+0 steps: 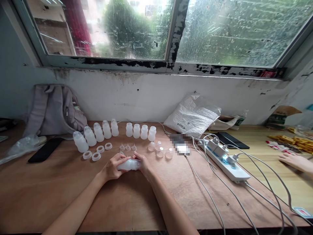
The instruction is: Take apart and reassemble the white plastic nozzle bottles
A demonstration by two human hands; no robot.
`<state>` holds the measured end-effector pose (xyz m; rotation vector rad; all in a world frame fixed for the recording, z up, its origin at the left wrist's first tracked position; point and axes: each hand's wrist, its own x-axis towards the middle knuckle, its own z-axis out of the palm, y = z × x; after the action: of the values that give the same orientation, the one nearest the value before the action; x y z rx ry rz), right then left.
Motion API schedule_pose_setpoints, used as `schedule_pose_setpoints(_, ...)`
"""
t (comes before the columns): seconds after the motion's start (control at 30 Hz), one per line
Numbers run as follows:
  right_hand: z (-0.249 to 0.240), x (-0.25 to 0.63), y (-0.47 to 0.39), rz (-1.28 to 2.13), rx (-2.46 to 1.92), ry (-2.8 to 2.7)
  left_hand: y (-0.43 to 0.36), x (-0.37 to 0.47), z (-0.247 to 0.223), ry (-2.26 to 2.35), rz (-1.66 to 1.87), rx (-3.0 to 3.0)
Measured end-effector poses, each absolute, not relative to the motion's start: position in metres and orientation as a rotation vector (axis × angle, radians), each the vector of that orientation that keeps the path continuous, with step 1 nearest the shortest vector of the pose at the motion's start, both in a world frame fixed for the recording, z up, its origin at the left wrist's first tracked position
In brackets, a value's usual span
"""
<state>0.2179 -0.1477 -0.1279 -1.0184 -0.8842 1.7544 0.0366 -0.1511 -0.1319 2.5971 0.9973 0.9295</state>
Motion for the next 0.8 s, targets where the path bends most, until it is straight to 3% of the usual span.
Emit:
schedule_pose_setpoints(0.27, -0.129, 0.218, -0.145, 1.635, -1.025, -0.920, -0.152, 0.043, -0.138, 1.005, 0.987, 2.593)
schedule_pose_setpoints(0.53, -0.109, 0.229, -0.147, 1.754, -0.802, -0.853, -0.154, 0.053, -0.129, 1.115, 1.006, 2.521)
schedule_pose_setpoints(0.8, -0.107, 0.232, -0.147, 1.672, -0.736, -0.952, -0.154, 0.057, -0.157, 1.384, 0.817, 2.401)
